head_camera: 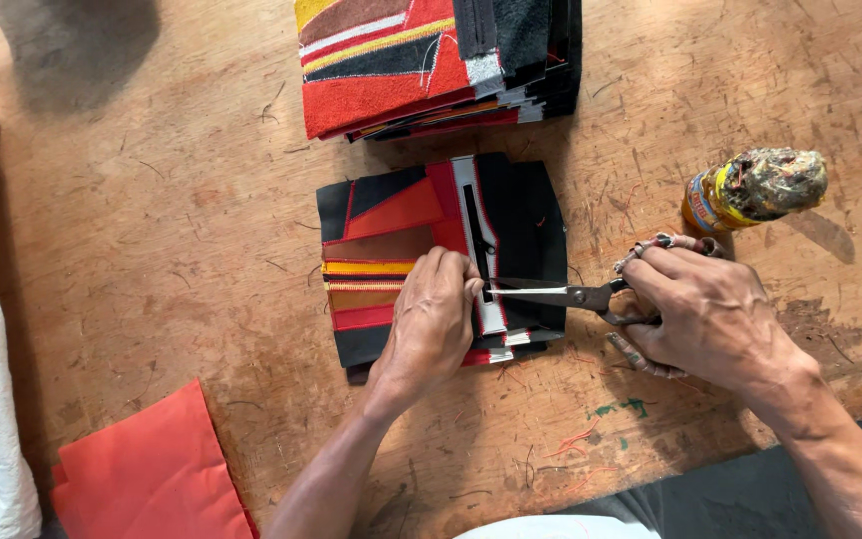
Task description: The person holds a patchwork fabric panel on a wooden workbench and uses scissors to snip loose threads and excess material from its edges and seams. They turn each panel over, trim both sides, and place finished panels on a growing stack.
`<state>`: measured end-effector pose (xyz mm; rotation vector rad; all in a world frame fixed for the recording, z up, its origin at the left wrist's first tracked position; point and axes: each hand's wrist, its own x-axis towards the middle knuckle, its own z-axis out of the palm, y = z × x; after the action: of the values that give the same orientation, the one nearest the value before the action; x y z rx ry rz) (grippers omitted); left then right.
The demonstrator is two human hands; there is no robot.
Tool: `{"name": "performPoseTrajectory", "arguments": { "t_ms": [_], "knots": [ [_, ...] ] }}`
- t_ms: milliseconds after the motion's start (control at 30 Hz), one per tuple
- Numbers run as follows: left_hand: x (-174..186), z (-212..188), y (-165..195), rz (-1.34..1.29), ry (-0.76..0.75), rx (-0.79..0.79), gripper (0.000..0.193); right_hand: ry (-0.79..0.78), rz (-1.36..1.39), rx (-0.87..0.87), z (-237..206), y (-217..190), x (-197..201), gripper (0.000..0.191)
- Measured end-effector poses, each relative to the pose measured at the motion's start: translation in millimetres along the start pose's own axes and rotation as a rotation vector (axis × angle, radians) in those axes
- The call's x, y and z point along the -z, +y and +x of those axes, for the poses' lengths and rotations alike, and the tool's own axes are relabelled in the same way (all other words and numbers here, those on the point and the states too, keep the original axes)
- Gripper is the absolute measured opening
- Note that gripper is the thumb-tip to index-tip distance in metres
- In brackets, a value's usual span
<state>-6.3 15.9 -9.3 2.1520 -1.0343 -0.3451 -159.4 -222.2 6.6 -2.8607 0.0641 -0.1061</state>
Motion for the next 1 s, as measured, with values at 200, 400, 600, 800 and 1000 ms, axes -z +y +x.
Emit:
{"name": "performPoseTrajectory", "arguments": {
  "t_ms": [200, 400, 600, 800, 1000],
  "knots": [
    [-3, 3, 0, -0.041, 0.032, 0.012, 0.009, -0.02, -0.09, 0.027, 0, 7, -9, 0.036],
    [-2, -16, 6, -0.148, -0.163, -0.317, 0.023, -0.16, -0.103, -0.171, -8, 14, -9, 0.029],
    [-11, -35, 13, 0.003, -0.446, 0.01, 0.015, -0.129, -0.003, -0.236, -16, 10, -2, 0.054],
    [-21, -23, 15, 0.119, 0.067, -0.002, 0.014, -0.152, 0.013, -0.301, -20, 9, 6, 0.053],
    [-34, -15, 25, 0.217, 0.109, 0.007, 0.012, -0.162, 0.001, -0.281, -27, 8, 8, 0.054]
  ]
}}
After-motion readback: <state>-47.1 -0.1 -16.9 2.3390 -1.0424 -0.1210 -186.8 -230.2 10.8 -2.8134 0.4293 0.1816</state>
